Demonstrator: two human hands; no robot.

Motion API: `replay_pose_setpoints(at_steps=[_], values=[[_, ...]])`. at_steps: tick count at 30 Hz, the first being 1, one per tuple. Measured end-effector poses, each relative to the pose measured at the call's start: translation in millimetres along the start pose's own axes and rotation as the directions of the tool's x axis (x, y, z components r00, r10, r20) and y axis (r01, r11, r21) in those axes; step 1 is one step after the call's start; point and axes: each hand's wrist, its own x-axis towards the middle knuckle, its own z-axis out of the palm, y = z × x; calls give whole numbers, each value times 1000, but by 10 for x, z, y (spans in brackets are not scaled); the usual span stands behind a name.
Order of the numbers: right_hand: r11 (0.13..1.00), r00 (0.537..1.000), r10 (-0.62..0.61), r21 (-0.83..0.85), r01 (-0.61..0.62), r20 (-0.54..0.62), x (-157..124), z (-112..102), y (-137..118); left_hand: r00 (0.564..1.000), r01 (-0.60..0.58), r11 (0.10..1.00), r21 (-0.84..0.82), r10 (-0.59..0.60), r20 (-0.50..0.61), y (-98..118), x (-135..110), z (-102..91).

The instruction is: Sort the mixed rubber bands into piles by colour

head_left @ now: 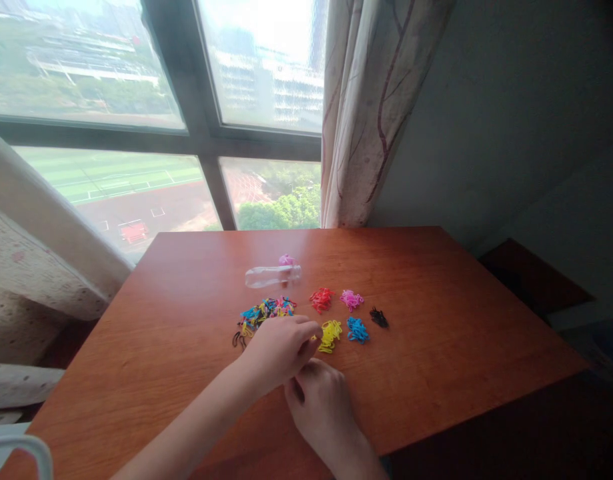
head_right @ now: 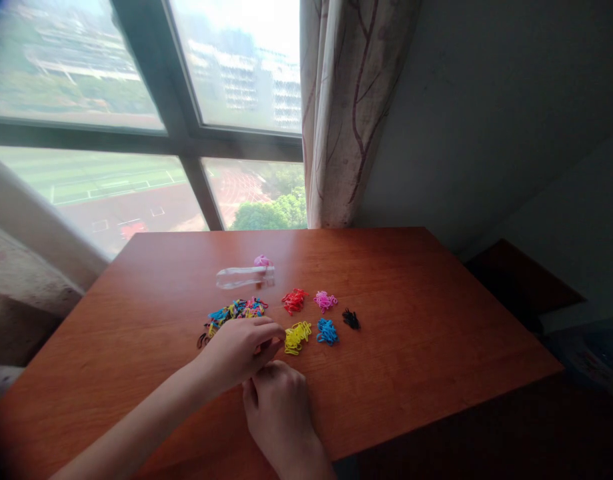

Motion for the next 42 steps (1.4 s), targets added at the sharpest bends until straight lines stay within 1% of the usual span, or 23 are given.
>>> replay_pose_setpoints(at_steps=[5,12,18,25,32,37,40,42], values=[[1000,999,0,-1,0,40,6,-24,-9,998,-23,1000,21,22,55,-21,123,48],[1000,999,-12,25,11,38,5,-26,1,994,-37,998,51,32,100,-71,122,33],[1000,1000,-14,11,14,23,21,-44,-10,993,-46,997,68,38,110,-42,145,23],[1000,1000,-14,9,14,9,25,-51,-20,989,-70,995,74,60,133,16,202,-40],[1000,1000,-3,23,3,7,19,-35,-11,993,-53,995,83,44,105,26,212,-27],[997,1000,5,74,-4,-7,31,-71,-32,999,18,996,88,-21,39,-48,85,-141],[993,1000,11,115,-9,-19,37,-93,-56,997,75,994,79,-74,-8,-149,-94,-228],[992,1000,18,125,-16,-20,42,-100,-76,991,123,992,37,-120,-66,-226,-242,-250]])
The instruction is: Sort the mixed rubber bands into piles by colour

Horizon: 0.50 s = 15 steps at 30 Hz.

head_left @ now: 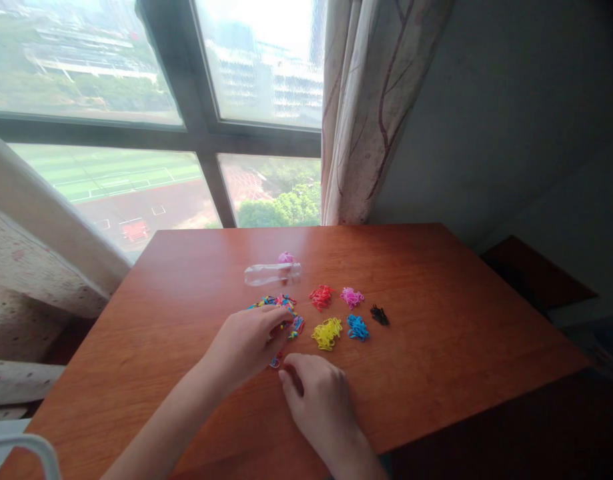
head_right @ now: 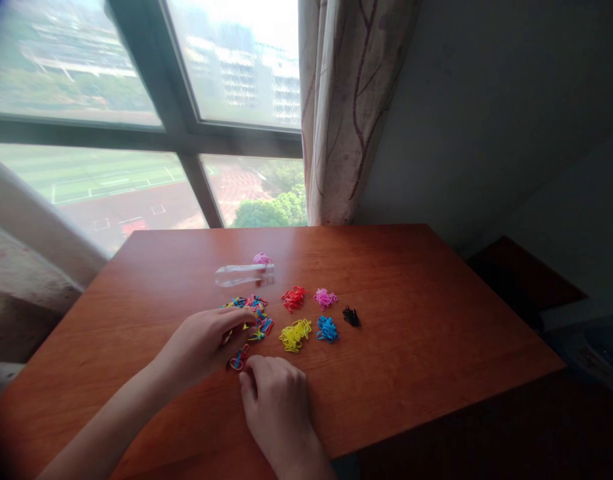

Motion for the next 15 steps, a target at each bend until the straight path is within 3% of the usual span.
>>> replay_pose_setpoints(at_steps=[7,15], values=[[999,1000,20,-42,-20,8,59,49,-70,975,174,974,-146,-191,-110,-181,-420,119],[1000,999,-5,12,6,-35,84,86,-41,963,163,939,-301,-219,-159,-210,-587,285]])
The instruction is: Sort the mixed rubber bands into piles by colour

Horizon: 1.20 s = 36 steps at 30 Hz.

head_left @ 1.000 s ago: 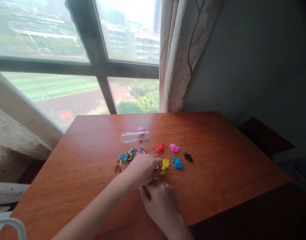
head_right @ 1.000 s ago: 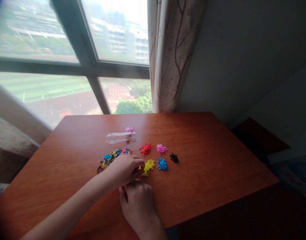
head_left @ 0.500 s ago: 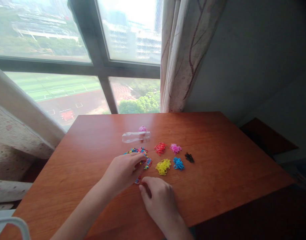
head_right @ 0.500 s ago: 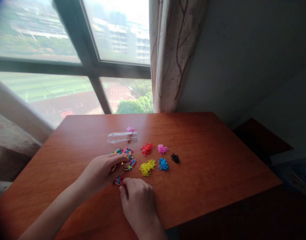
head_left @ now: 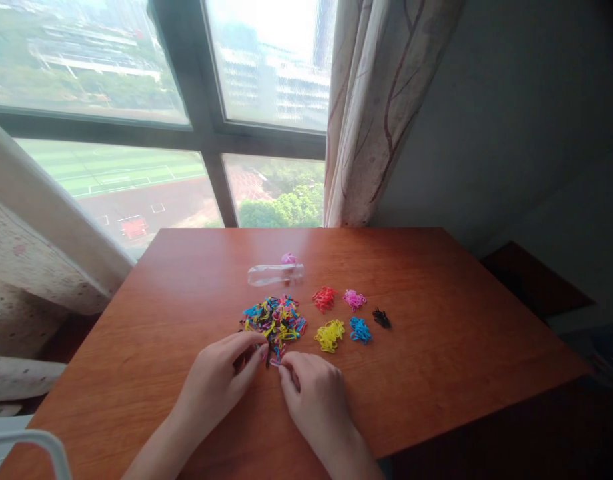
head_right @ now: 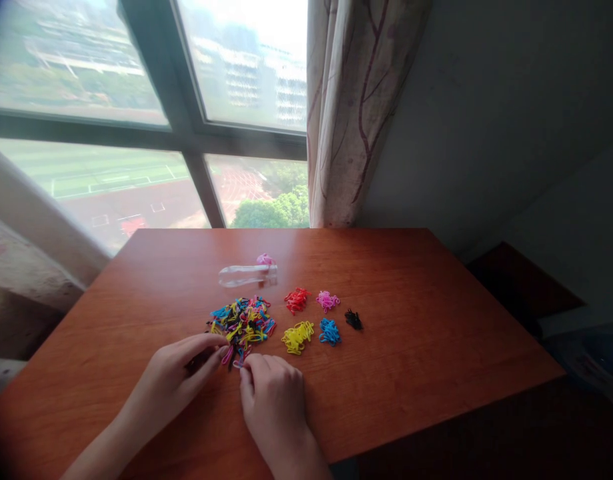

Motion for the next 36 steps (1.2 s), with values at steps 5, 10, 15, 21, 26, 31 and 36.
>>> replay_pose_setpoints(at_steps=[5,10,15,21,26,31,36], values=[[998,1000,4,59,-4,5,-21,-46,19,999,9,1000,4,-10,37,27,-1,43],[996,1000,6,90,-3,-31,-23,-45,38,999,-6,999,36,5,42,46,-17,48],[995,998,29,100,-24,-49,-41,-63,63,998,-28,997,69,24,54,55,-17,62],[950,995,103,297,-93,-16,-60,-157,79,996,-12,997,81,5,87,37,-29,89],[879,985,167,448,-163,31,-4,-315,161,996,-11,996,94,3,85,32,-35,92],[978,967,158,165,-126,-198,182,-577,526,996,-28,995,95,20,88,28,-41,92],[978,938,185,-43,-207,-294,394,-809,945,996,-28,994,104,20,83,13,-53,102]])
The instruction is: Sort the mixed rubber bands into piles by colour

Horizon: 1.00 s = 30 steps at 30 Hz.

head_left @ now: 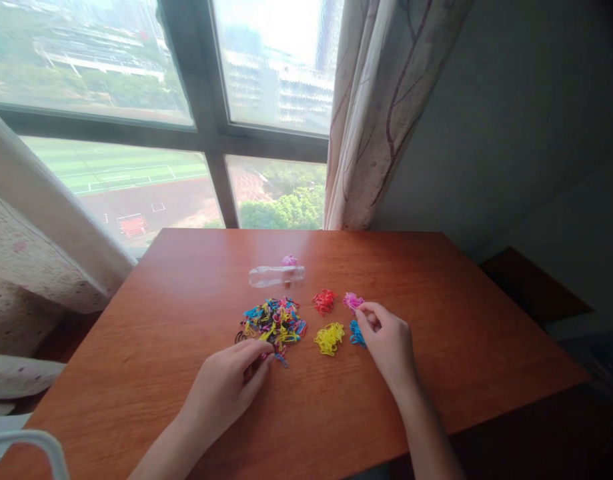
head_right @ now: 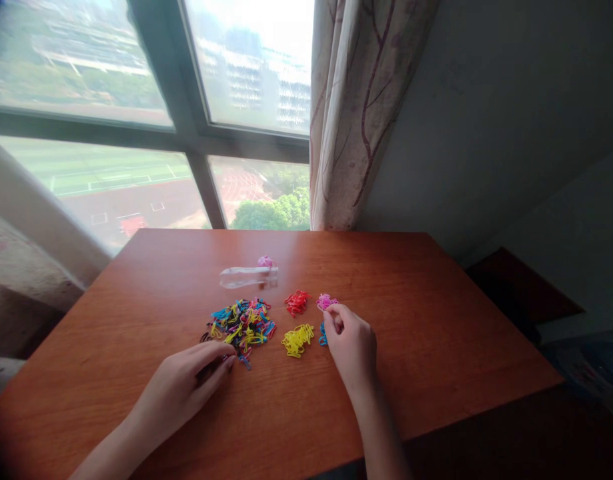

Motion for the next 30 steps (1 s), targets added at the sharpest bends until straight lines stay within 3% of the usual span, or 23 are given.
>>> replay_pose_setpoints(at_steps=[5,11,17,22,30], values=[[986,998,55,-160,-56,-6,162,7,160,1000,-8,1000,4,8,-2,0,-1,3],[975,997,78,-212,-73,16,208,78,192,1000,-4,1000,-4,4,-4,21,-1,-2],[972,997,76,-227,-67,31,196,74,166,996,49,999,1,-49,-78,-38,18,-69],[982,999,38,-185,-34,18,105,49,45,975,118,993,-1,-116,-187,-121,13,-151],[993,990,-114,-23,117,88,-304,180,-372,990,93,995,24,-90,-108,-103,-2,-98]])
